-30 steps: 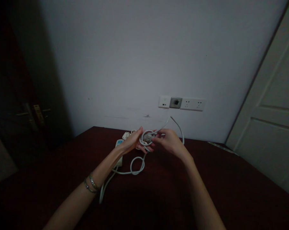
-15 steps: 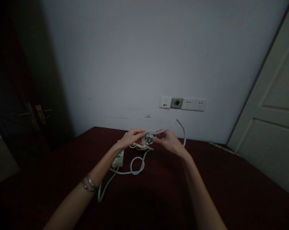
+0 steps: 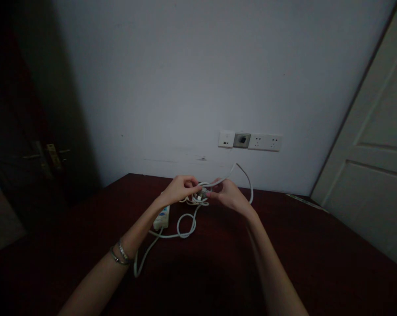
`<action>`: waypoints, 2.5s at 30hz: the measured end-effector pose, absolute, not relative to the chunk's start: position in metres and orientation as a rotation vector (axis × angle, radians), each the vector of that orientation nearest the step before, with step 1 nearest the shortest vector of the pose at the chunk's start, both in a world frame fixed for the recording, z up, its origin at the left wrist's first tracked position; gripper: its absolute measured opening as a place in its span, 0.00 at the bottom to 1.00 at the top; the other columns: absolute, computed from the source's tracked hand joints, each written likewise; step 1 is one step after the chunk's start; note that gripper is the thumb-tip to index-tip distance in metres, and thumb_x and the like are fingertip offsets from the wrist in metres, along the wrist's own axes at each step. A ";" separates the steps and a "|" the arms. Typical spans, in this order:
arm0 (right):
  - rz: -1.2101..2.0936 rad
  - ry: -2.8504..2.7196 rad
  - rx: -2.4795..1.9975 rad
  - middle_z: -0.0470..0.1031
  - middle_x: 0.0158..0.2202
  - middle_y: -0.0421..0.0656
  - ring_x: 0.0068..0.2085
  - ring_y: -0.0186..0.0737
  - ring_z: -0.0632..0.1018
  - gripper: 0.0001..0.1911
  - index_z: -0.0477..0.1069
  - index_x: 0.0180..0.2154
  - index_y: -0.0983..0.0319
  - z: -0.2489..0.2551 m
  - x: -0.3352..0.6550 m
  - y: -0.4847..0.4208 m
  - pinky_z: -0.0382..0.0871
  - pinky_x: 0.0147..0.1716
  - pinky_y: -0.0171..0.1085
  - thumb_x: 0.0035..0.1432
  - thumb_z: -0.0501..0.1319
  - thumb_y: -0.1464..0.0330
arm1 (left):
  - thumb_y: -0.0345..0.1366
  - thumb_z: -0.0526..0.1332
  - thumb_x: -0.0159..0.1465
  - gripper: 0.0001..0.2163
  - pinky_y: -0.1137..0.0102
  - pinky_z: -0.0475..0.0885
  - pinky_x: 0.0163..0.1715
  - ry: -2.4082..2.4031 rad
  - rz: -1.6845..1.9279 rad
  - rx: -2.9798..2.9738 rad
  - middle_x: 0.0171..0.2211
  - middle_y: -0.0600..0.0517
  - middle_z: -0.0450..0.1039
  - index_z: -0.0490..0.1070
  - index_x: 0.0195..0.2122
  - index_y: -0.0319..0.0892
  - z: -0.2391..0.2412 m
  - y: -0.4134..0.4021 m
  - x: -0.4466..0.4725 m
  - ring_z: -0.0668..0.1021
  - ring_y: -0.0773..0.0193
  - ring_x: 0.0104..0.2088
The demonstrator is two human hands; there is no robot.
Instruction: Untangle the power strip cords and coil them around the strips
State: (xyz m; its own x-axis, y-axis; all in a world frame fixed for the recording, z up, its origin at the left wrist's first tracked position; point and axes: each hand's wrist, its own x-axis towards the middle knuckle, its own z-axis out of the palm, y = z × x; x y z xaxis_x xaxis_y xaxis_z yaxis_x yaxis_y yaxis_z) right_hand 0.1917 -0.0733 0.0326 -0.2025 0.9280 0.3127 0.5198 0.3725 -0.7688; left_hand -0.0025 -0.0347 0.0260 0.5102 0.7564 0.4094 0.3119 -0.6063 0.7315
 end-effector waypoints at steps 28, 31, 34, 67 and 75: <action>0.306 -1.897 -1.298 0.78 0.33 0.46 0.34 0.44 0.76 0.06 0.74 0.33 0.63 0.031 0.183 -0.071 0.66 0.35 0.39 0.51 0.60 0.70 | 0.46 0.47 0.63 0.15 0.76 0.58 0.15 0.887 1.025 2.089 0.14 0.61 0.57 0.60 0.26 0.41 0.028 -0.041 0.003 0.68 0.71 0.12; 0.246 -1.902 -1.310 0.77 0.35 0.48 0.37 0.44 0.76 0.07 0.74 0.35 0.64 0.029 0.184 -0.069 0.66 0.38 0.39 0.53 0.60 0.70 | 0.46 0.47 0.63 0.15 0.76 0.56 0.14 0.904 1.046 2.075 0.13 0.61 0.56 0.60 0.26 0.41 0.027 -0.041 0.004 0.66 0.71 0.12; 0.168 -1.902 -1.341 0.77 0.37 0.51 0.39 0.46 0.76 0.09 0.73 0.38 0.65 0.026 0.184 -0.067 0.66 0.40 0.41 0.54 0.59 0.71 | 0.45 0.48 0.63 0.15 0.76 0.56 0.15 0.909 1.085 2.090 0.12 0.61 0.55 0.59 0.25 0.41 0.027 -0.039 0.004 0.64 0.73 0.12; 0.876 -1.569 -1.104 0.69 0.17 0.37 0.15 0.28 0.65 0.19 0.68 0.31 0.64 0.023 0.187 -0.064 0.58 0.14 0.30 0.39 0.67 0.59 | 0.26 0.57 0.54 0.20 0.70 0.68 0.36 0.747 0.975 2.353 0.37 0.49 0.74 0.68 0.49 0.42 0.021 -0.019 -0.012 0.73 0.65 0.34; 0.911 -1.485 -0.998 0.74 0.24 0.40 0.25 0.33 0.73 0.18 0.69 0.26 0.64 0.030 0.176 -0.068 0.67 0.27 0.33 0.34 0.71 0.62 | 0.31 0.62 0.53 0.22 0.67 0.68 0.42 0.585 1.067 2.244 0.44 0.47 0.72 0.66 0.51 0.42 0.017 -0.024 -0.001 0.74 0.64 0.38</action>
